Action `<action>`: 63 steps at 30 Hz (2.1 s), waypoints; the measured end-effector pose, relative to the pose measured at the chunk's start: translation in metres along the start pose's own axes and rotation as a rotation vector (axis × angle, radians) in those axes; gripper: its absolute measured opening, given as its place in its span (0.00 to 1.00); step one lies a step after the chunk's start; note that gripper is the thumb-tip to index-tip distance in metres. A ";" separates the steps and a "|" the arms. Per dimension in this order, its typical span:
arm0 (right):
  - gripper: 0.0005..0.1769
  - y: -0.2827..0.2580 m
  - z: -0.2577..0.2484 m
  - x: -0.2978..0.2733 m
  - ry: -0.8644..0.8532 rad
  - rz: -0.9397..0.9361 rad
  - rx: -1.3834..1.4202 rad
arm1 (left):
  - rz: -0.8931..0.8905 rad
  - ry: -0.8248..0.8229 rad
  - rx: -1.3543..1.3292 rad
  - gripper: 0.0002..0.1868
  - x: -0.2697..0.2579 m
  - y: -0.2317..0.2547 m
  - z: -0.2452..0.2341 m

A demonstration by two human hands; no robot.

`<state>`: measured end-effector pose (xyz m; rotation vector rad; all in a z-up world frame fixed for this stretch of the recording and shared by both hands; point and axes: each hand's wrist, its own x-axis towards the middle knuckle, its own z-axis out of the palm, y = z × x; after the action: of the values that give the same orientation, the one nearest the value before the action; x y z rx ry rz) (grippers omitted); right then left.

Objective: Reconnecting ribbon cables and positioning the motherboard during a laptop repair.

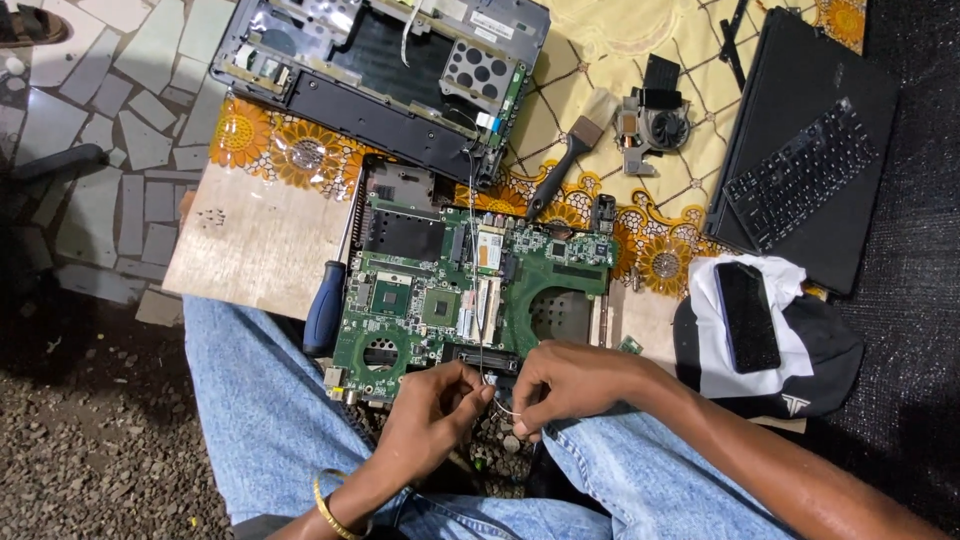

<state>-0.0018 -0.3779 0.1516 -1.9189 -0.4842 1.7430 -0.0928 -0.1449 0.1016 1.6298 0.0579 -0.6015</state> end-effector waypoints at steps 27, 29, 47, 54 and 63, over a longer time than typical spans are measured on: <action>0.10 0.025 -0.023 -0.006 0.478 -0.287 0.374 | 0.180 0.108 -0.206 0.08 0.018 0.001 -0.011; 0.09 0.023 -0.021 -0.006 0.456 -0.285 0.375 | 0.165 0.111 -0.230 0.10 0.019 0.000 -0.012; 0.10 -0.002 -0.022 -0.022 0.395 -0.226 0.204 | 0.214 0.185 -0.287 0.06 0.030 0.025 -0.016; 0.19 -0.026 -0.022 -0.025 0.609 -0.193 0.156 | 0.273 0.155 -0.181 0.08 0.041 0.027 -0.018; 0.06 -0.013 -0.018 0.002 0.862 -0.432 0.249 | 0.336 0.157 -0.165 0.07 0.050 0.052 -0.022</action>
<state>0.0174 -0.3679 0.1586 -1.9680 -0.2955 0.5796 -0.0228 -0.1483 0.1295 1.4812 -0.0498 -0.2050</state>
